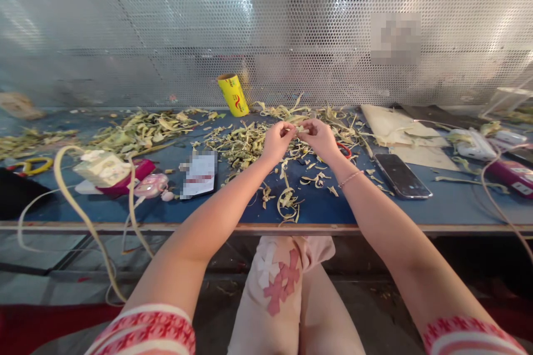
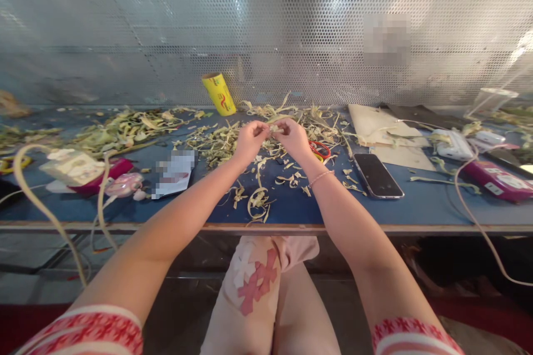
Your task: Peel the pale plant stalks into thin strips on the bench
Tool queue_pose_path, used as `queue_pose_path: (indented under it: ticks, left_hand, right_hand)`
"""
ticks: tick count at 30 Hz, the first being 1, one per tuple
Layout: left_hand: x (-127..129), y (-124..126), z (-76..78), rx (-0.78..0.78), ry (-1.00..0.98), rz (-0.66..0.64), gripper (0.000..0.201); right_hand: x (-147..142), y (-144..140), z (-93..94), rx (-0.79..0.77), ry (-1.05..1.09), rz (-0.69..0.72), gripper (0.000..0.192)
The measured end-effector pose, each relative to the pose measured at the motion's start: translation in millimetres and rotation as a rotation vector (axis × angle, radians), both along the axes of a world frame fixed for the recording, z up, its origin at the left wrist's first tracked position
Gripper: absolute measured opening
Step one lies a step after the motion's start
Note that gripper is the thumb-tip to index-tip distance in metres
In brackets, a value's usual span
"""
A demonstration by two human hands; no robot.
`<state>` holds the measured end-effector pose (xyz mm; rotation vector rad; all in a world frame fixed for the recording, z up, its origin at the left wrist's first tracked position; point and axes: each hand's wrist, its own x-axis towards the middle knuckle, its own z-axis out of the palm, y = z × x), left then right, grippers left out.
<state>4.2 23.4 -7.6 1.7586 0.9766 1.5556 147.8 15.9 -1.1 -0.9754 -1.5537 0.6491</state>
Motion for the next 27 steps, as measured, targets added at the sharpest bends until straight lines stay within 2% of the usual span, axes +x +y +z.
queue_pose_path:
  ticks: [6,12,16,22,27]
  left_hand:
    - [-1.7,-1.7,4.1,-0.020,0.002,-0.074,0.008]
    - [-5.4,-0.1,4.8,-0.031,0.040,-0.111,0.008]
    - [-6.8,1.9,3.9,-0.006,0.100,-0.098,0.004]
    - [-6.2,3.3,3.5,-0.047,0.118,-0.065,0.003]
    - [-4.1,2.5,0.5,0.037,0.185,0.005,0.001]
  right_hand:
    - [2.6,2.6,-0.4,0.006,-0.038,-0.091,0.021]
    - [6.4,2.2,0.2,-0.035,-0.035,-0.030,0.016]
    - [8.9,0.5,-0.3,0.044,-0.154,-0.081,0.013]
    - [8.5,-3.9,4.0,0.253,-0.402,-0.172,0.014]
    - [4.0,-8.6,5.8,0.248,-0.440,-0.211,0.021]
